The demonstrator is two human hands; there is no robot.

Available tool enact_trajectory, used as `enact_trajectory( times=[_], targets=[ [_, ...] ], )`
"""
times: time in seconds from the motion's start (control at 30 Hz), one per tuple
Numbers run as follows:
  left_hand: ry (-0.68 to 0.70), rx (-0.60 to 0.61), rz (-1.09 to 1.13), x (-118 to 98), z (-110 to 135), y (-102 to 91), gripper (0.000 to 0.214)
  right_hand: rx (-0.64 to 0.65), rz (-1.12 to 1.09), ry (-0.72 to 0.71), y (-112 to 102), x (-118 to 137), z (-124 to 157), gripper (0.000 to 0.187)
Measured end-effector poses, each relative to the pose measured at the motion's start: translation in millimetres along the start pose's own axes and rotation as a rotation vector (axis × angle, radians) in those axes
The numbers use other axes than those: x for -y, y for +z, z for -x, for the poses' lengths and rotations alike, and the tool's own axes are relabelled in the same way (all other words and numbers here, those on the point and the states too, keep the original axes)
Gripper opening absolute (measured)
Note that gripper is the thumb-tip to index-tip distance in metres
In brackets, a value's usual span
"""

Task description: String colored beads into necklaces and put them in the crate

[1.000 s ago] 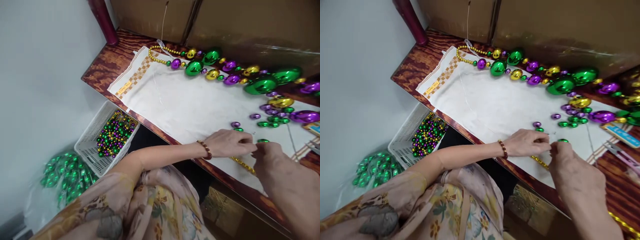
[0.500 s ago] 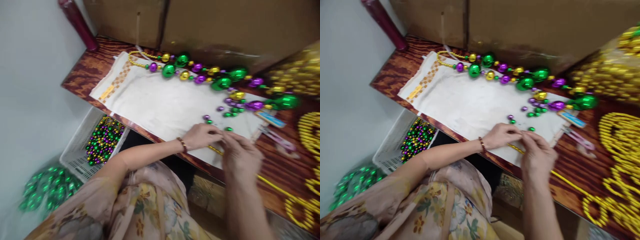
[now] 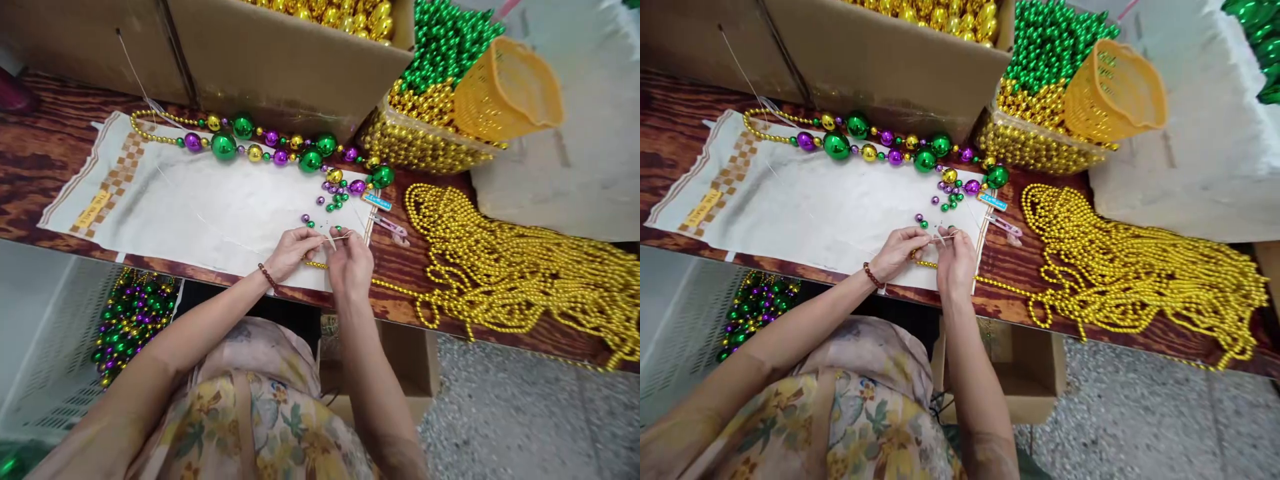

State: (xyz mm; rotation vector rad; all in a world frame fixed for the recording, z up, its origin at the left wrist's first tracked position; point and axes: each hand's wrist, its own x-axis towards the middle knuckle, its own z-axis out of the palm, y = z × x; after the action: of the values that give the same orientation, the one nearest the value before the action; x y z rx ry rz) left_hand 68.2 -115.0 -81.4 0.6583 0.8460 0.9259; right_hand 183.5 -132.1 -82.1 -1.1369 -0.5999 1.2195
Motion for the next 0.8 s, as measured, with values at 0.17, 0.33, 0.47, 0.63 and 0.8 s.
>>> enact_trajectory(
  times=[0.17,0.33,0.47,0.63,0.8],
  targets=[
    [0.088,0.09,-0.124,-5,1,-6.6,0.025,0.029,-0.27,0.143,-9,16,-4,0.013],
    [0.082,0.148,-0.212,-9,5,-7.7,0.024,0.058,-0.351,0.296,-9,20,0,0.012],
    [0.112,0.17,-0.248,-9,7,-7.7,0.024,0.109,-0.372,0.354,-14,28,3,0.012],
    [0.115,0.189,-0.203,-6,9,-15.0,0.029,0.051,-0.422,0.046,-45,57,-6,0.015],
    [0.173,0.141,-0.108,-10,11,-25.0,0.033,-0.008,-0.023,-0.18,-58,55,-10,0.011]
  ],
)
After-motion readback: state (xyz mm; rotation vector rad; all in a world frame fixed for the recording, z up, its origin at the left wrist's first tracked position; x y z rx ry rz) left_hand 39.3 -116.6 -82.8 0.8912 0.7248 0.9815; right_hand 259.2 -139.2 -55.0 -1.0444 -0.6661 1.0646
